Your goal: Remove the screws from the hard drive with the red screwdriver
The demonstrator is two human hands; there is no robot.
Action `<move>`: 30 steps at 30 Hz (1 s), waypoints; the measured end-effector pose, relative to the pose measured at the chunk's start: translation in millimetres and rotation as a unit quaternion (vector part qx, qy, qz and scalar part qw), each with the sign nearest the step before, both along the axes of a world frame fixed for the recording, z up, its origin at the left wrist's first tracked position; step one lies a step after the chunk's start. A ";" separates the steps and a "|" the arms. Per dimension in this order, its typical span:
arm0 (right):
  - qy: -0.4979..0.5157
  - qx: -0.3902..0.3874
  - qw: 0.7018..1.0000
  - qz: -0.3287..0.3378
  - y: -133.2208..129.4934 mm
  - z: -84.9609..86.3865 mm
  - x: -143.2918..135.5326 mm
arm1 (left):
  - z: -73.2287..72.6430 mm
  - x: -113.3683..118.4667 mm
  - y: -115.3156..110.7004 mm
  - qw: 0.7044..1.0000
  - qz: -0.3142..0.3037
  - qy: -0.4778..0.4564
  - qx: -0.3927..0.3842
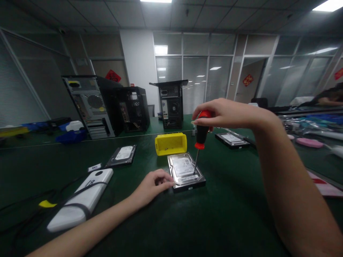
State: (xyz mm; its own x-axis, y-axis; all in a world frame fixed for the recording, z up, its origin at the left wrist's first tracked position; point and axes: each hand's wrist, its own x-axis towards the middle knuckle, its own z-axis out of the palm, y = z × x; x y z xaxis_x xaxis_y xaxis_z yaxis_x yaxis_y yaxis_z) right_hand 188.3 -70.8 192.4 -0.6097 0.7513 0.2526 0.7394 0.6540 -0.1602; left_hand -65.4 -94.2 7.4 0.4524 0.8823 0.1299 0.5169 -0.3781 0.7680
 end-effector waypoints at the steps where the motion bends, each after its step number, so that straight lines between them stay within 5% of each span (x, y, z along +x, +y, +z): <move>1: 0.001 -0.002 1.000 0.000 0.2 -0.1 0.2 | -0.6 -0.4 -0.3 1.000 -0.003 -0.003 0.004; 30: -0.001 -0.001 1.000 -0.017 -1.9 0.6 0.9 | 1.5 0.6 0.9 1.000 0.002 0.007 0.004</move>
State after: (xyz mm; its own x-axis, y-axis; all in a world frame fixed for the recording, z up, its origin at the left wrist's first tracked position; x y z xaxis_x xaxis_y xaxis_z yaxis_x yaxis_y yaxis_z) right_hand 189.3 -72.7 193.0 -0.5837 0.7725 0.2500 0.7620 0.6275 -0.1600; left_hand -64.9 -93.3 8.9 0.4509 0.8828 0.1316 0.5285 -0.3829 0.7577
